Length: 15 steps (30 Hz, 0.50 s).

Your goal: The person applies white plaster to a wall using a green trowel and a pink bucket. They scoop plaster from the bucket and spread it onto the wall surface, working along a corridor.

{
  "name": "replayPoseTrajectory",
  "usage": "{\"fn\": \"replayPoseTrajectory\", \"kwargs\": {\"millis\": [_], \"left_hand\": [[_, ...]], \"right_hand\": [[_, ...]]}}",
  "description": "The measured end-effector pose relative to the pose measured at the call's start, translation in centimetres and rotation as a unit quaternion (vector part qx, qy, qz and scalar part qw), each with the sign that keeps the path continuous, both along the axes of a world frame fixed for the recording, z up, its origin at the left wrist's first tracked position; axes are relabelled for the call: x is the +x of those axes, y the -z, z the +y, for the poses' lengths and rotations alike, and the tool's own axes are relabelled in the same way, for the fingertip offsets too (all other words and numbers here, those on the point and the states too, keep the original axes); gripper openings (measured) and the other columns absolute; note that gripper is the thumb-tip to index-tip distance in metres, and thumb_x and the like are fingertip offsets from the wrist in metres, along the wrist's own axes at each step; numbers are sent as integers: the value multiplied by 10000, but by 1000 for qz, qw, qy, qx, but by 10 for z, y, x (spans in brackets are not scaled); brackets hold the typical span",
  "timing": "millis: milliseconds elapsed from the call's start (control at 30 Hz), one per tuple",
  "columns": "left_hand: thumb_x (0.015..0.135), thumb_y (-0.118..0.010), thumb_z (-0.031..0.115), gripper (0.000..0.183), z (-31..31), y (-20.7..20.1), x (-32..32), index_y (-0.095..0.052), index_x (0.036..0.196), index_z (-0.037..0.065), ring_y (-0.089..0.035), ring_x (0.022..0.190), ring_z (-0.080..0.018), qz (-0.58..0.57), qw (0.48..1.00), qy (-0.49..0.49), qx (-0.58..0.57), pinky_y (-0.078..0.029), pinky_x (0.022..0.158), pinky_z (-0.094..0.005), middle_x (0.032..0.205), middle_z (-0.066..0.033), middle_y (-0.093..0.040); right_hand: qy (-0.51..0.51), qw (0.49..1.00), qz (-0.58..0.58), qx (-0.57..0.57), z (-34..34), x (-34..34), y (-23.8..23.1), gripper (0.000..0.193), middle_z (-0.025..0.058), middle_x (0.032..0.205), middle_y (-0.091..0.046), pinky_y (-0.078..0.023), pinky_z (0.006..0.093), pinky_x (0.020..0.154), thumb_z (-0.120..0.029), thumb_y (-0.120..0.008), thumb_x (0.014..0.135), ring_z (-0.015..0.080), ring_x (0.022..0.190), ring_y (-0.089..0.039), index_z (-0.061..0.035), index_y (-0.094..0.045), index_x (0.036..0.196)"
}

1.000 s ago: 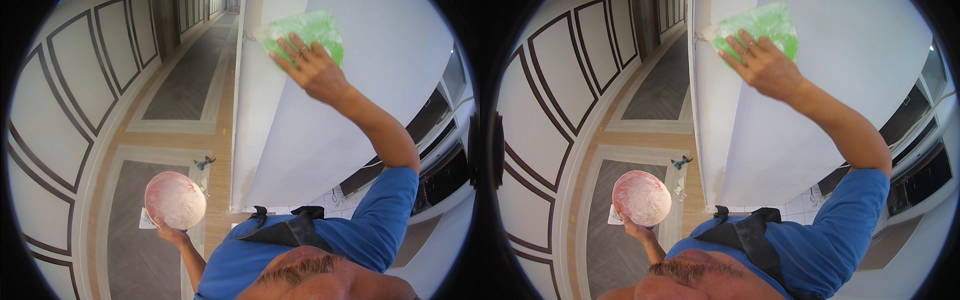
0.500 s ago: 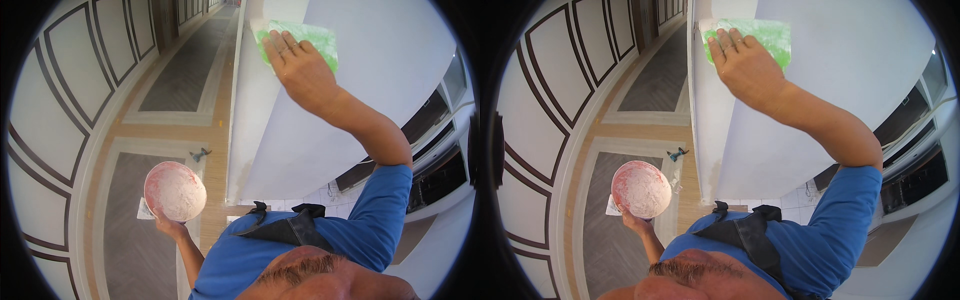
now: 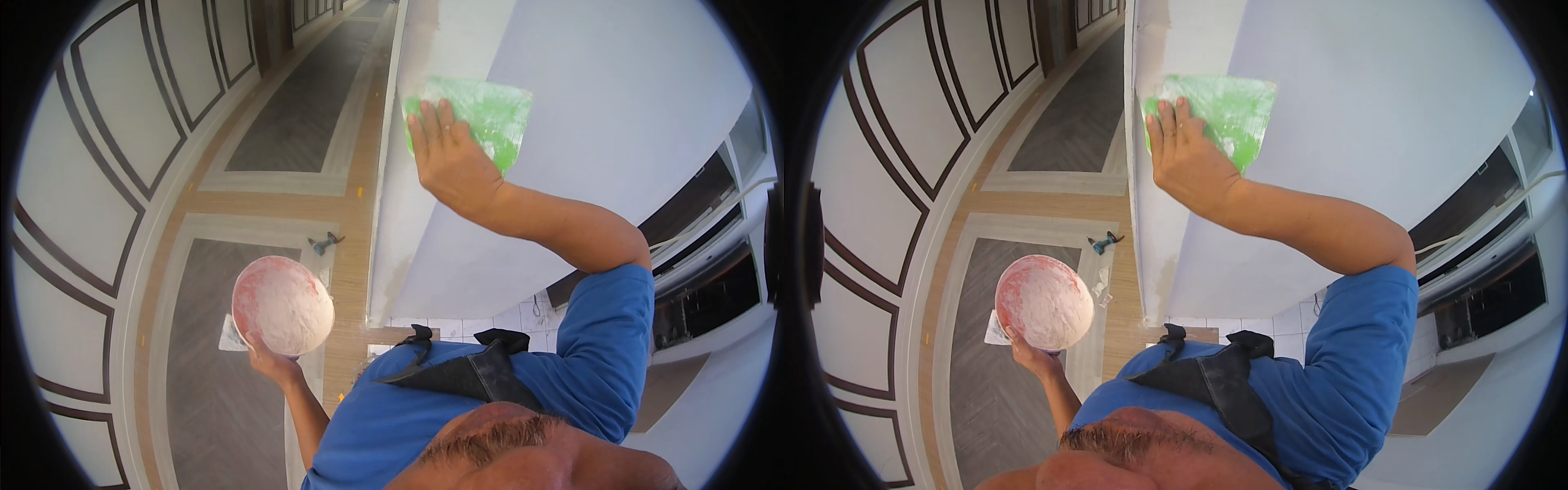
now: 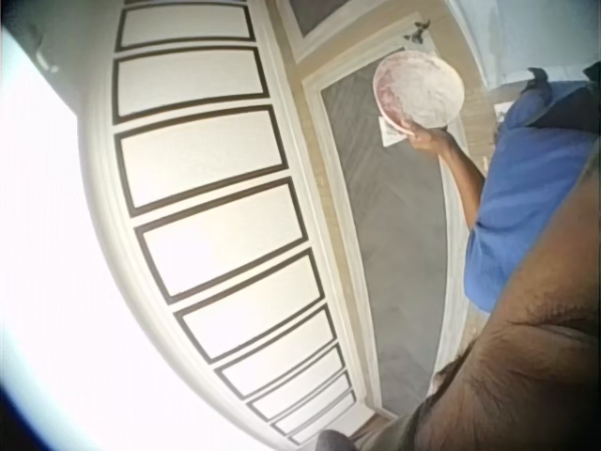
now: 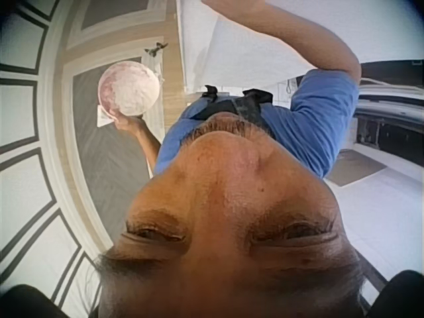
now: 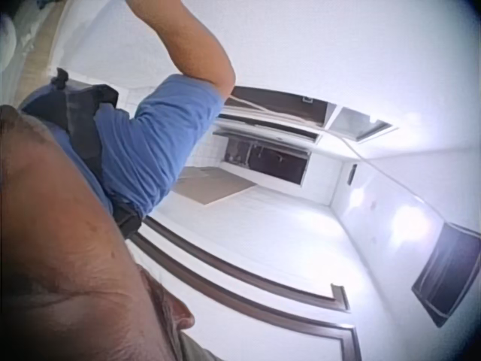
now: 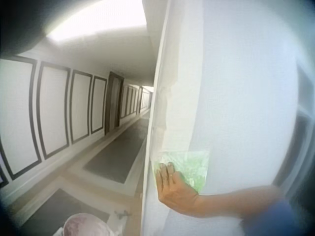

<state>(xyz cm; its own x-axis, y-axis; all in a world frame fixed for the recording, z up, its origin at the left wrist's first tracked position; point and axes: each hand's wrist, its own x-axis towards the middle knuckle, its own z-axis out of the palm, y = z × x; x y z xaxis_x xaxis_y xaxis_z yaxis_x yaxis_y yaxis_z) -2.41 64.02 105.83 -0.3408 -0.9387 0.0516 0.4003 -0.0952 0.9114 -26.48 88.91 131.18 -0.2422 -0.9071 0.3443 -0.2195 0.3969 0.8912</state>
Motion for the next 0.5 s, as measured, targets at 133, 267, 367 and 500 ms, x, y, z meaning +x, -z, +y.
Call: {"fn": "replayPoseTrajectory", "kwargs": {"millis": [133, 267, 367, 500], "left_hand": [[1042, -524, 471, 698, -3, 5, 1, -476, 1440, -101, -651, 1169, -371, 7, 1000, 5, -7, -601, 917, -463, 1356, -251, -570], [1050, -514, 464, 688, -1, 6, 0, -477, 1434, -106, -649, 1171, -360, 4, 1000, -4, -6, -599, 918, -463, 1355, -248, -571], [1058, -503, 456, 681, -6, 13, 0, -478, 1428, -115, -654, 1161, -348, 15, 1000, 7, -7, -592, 923, -451, 1349, -245, -576], [1061, -497, 452, 680, -1, 7, 1, -477, 1426, -121, -650, 1165, -347, 20, 1000, 10, -14, -582, 938, -441, 1353, -246, -572]], "right_hand": [[-6, 998, -54, 17, 10, 20, -4, 506, 318, 1333, -625, -502, 400, 878, -97, -618, 884, 435, 1202, -639, 98, -590, 1349], [-69, 991, 5, -112, 13, 16, -51, 454, 296, 1295, -654, -507, 398, 900, -115, -623, 897, 410, 1192, -650, 93, -618, 1301], [-100, 984, 44, -138, 7, -1, -80, 439, 293, 1267, -665, -508, 379, 923, -111, -630, 881, 404, 1195, -648, 97, -627, 1269], [-85, 993, 37, -74, 3, -17, -74, 464, 286, 1307, -649, -506, 372, 946, -105, -632, 875, 398, 1230, -630, 110, -610, 1285]]}}
